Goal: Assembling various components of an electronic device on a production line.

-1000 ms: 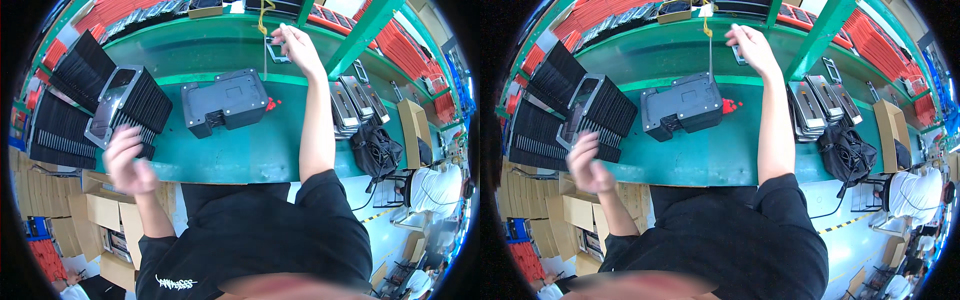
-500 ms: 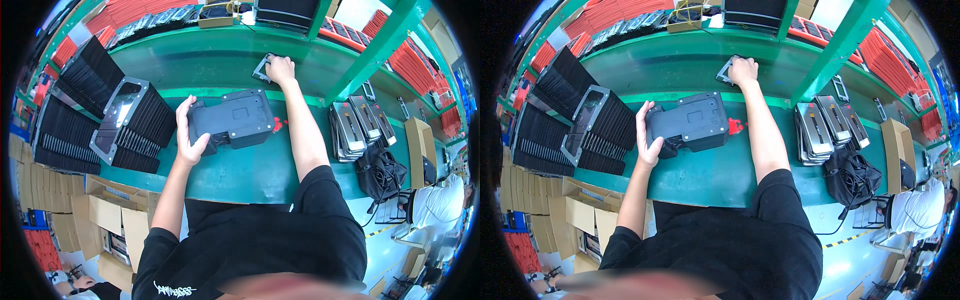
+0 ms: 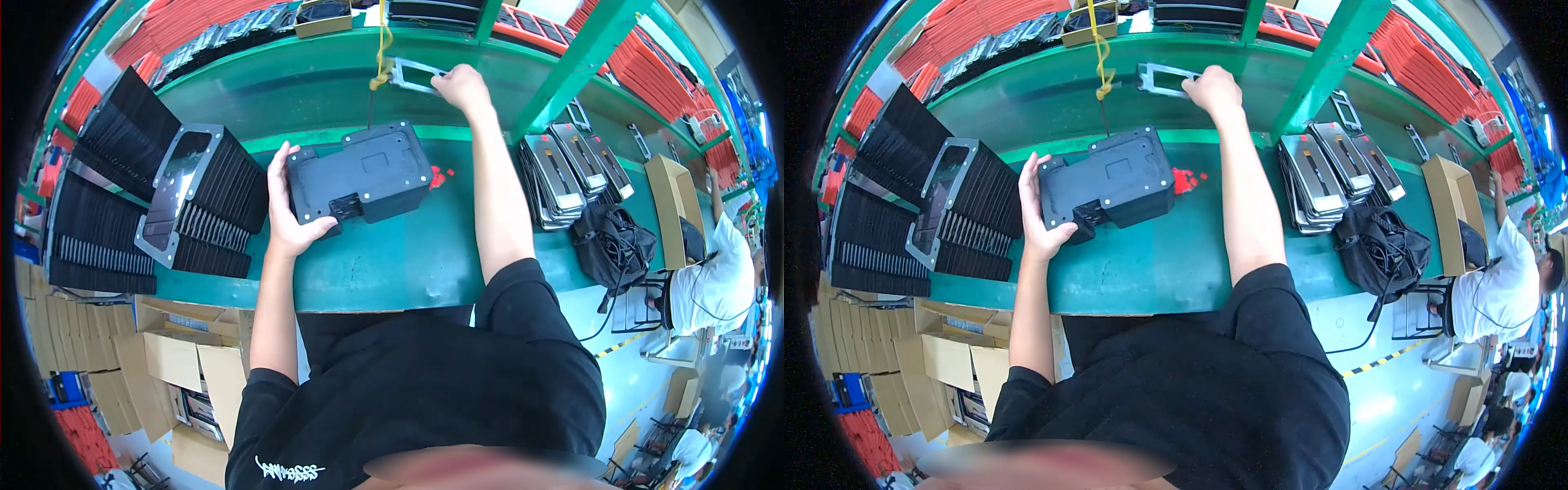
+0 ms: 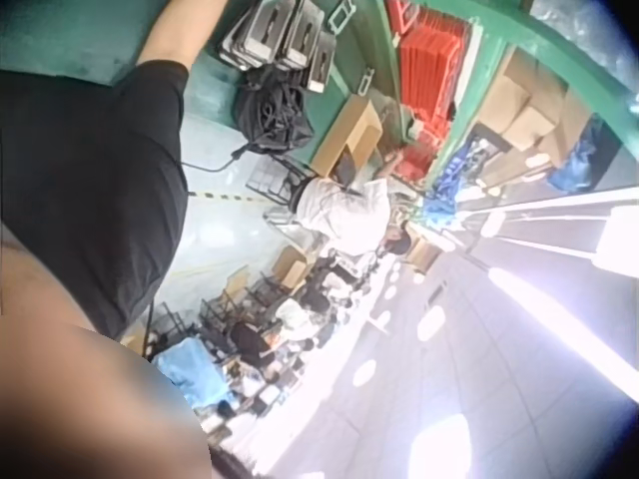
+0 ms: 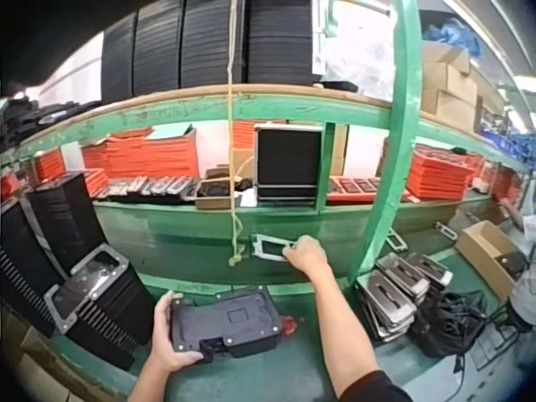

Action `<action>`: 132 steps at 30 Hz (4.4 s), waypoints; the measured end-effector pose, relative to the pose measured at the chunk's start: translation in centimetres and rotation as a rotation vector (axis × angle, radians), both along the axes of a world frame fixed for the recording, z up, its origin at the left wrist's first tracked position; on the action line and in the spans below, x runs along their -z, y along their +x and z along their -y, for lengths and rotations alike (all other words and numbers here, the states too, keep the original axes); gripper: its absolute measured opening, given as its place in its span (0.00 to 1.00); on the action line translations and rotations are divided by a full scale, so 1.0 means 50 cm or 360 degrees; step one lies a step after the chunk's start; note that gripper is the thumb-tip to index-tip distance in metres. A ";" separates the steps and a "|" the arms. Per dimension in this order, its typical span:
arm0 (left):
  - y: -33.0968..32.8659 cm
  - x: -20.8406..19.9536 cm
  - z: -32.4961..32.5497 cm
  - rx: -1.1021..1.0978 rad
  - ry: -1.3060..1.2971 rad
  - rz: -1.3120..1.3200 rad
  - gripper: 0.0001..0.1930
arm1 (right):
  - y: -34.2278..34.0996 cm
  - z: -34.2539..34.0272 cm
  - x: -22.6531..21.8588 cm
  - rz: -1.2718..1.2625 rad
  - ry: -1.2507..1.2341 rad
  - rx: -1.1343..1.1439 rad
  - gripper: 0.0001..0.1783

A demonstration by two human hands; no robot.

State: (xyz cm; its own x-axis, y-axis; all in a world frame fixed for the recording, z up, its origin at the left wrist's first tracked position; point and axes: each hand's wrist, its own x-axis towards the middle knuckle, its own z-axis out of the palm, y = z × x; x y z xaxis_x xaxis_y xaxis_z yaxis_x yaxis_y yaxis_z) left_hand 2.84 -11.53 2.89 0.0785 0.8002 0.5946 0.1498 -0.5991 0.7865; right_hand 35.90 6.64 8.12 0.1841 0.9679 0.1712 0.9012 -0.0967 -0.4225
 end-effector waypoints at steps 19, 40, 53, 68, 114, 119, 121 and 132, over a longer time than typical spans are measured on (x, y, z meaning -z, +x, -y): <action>-0.032 -0.080 0.044 -0.0134 -0.0093 -0.0611 0.59 | -0.239 0.353 -0.104 0.0612 0.0366 -0.0648 0.11; -0.074 -0.059 0.174 -0.0024 -0.0218 0.0364 0.27 | 0.069 0.406 -0.092 0.0505 0.0748 -0.0350 0.18; 0.088 -0.029 0.249 0.0853 -0.0716 0.0525 0.35 | 0.091 0.573 -0.018 0.0298 0.1141 -0.0044 0.17; 0.180 -0.051 0.275 0.0362 0.0062 -0.0792 0.49 | -0.148 0.636 0.015 -0.2477 0.0268 -0.0645 0.13; 0.046 -0.183 -0.011 -0.0137 0.0014 -0.1000 0.36 | -0.091 0.296 0.057 -0.2068 0.0202 -0.0628 0.23; 0.093 -0.184 -0.030 -0.0057 -0.0026 -0.0997 0.37 | -0.099 0.297 0.052 -0.2362 0.0033 -0.0535 0.25; 0.102 -0.189 -0.031 -0.0025 0.0035 -0.0967 0.38 | -0.103 0.303 0.046 -0.2243 -0.0003 -0.0562 0.26; 0.073 -0.201 0.007 -0.0137 0.0104 -0.1085 0.40 | -0.102 0.323 0.057 -0.2011 -0.0053 -0.0888 0.34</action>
